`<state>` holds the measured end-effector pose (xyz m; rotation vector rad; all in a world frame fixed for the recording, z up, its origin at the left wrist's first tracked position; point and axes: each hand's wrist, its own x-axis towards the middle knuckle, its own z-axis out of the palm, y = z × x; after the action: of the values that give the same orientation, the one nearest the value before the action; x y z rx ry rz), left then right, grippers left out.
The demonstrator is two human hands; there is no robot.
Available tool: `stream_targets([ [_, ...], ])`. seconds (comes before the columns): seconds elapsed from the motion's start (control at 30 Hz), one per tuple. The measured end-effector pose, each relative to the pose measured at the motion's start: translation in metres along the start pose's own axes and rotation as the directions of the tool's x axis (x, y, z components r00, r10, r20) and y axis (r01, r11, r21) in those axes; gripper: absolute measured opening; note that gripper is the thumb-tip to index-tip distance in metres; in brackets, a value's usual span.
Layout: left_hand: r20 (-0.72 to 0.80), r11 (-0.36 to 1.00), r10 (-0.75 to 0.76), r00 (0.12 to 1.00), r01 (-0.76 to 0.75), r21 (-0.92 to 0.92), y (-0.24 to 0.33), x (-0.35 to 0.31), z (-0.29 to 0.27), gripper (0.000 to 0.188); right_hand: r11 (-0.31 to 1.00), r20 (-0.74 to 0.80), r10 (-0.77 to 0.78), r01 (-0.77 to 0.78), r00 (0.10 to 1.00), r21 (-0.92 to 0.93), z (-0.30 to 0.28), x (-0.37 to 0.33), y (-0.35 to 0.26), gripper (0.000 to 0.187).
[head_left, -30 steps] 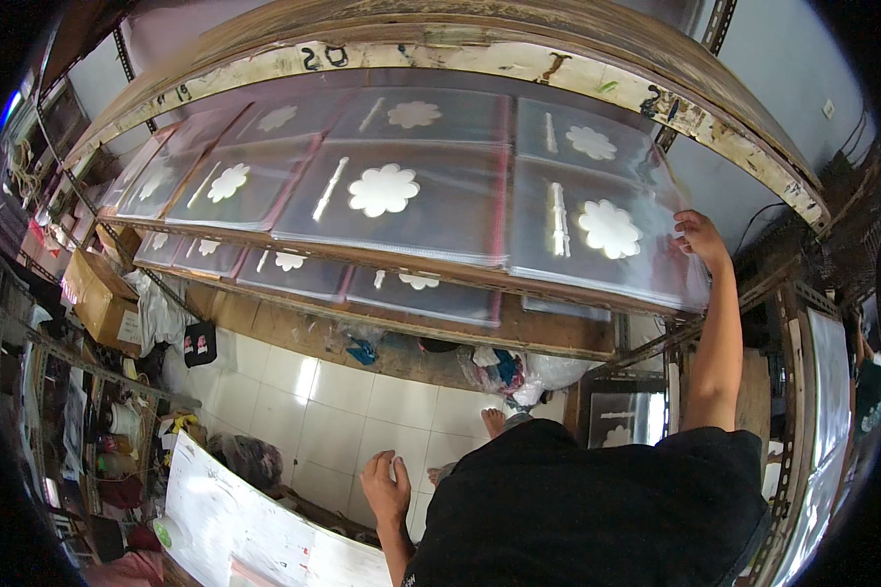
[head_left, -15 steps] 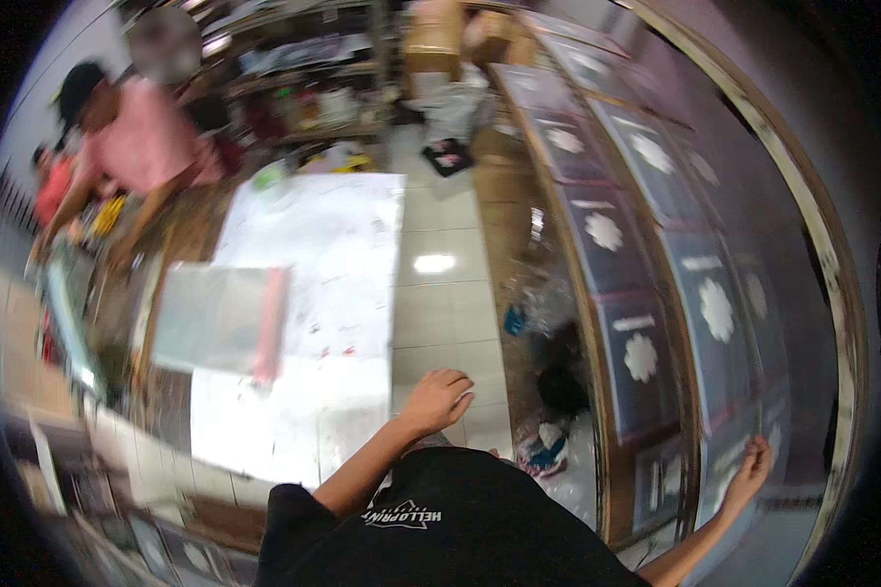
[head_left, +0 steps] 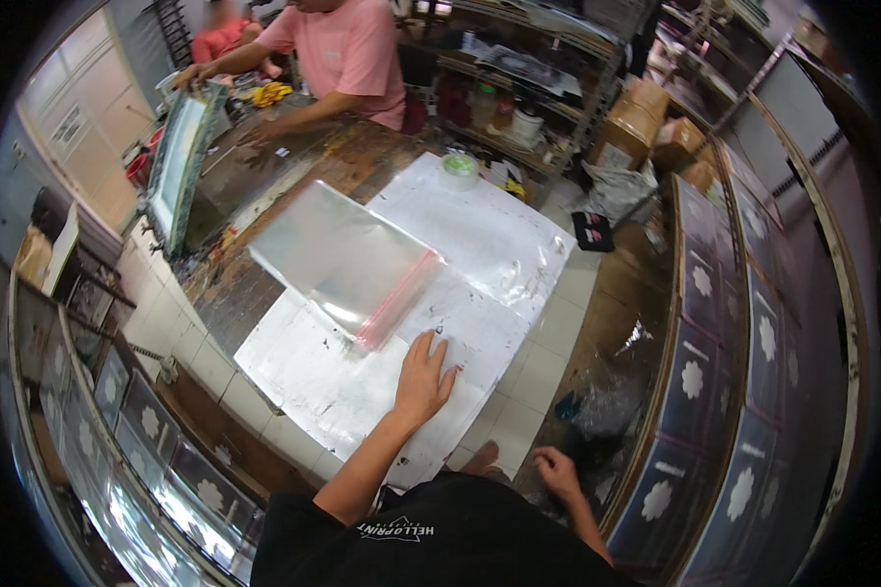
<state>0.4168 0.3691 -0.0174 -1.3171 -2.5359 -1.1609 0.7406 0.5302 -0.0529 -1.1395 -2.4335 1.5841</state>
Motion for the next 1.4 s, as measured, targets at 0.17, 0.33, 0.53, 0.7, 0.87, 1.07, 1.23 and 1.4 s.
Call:
stream_targets([
  [0.17,-0.072,0.981,-0.102,0.992,0.112,0.158,-0.015,0.025,0.014,0.066,0.986,0.231,0.161,-0.144,0.96,-0.088,0.012,0.028,0.075,0.028],
  [0.33,-0.11,0.911,-0.256,0.96,0.278,0.304,-0.024,0.061,0.03,0.071,0.937,0.25,0.303,-0.239,0.919,-0.256,-0.035,0.068,0.152,0.029],
  [0.53,-0.228,0.758,-0.389,0.893,0.451,0.472,-0.047,0.081,0.034,0.073,0.838,0.118,0.521,-0.533,0.846,0.117,-0.11,0.119,0.221,0.022],
  [0.7,-0.265,0.666,-0.45,0.853,0.518,0.537,-0.07,0.083,0.036,0.073,0.812,0.078,0.552,-0.556,0.83,0.176,-0.137,0.158,0.216,0.018],
  [0.87,-0.218,0.644,-0.516,0.829,0.542,0.539,-0.073,0.09,0.037,0.069,0.906,0.123,0.415,-0.422,0.901,0.036,-0.134,0.188,0.262,0.026],
  [1.07,-0.212,0.639,-0.551,0.807,0.571,0.515,-0.073,0.098,0.031,0.068,0.938,0.162,0.347,-0.341,0.924,-0.062,-0.122,0.193,0.209,0.03],
  [1.23,-0.226,0.636,-0.544,0.808,0.573,0.518,-0.077,0.098,0.034,0.068,0.933,0.236,0.359,-0.358,0.903,-0.049,-0.138,0.199,0.221,0.031],
  [1.4,-0.246,0.643,-0.522,0.817,0.566,0.516,-0.078,0.099,0.035,0.069,0.893,0.206,0.443,-0.45,0.872,-0.012,-0.153,0.204,0.225,0.029],
])
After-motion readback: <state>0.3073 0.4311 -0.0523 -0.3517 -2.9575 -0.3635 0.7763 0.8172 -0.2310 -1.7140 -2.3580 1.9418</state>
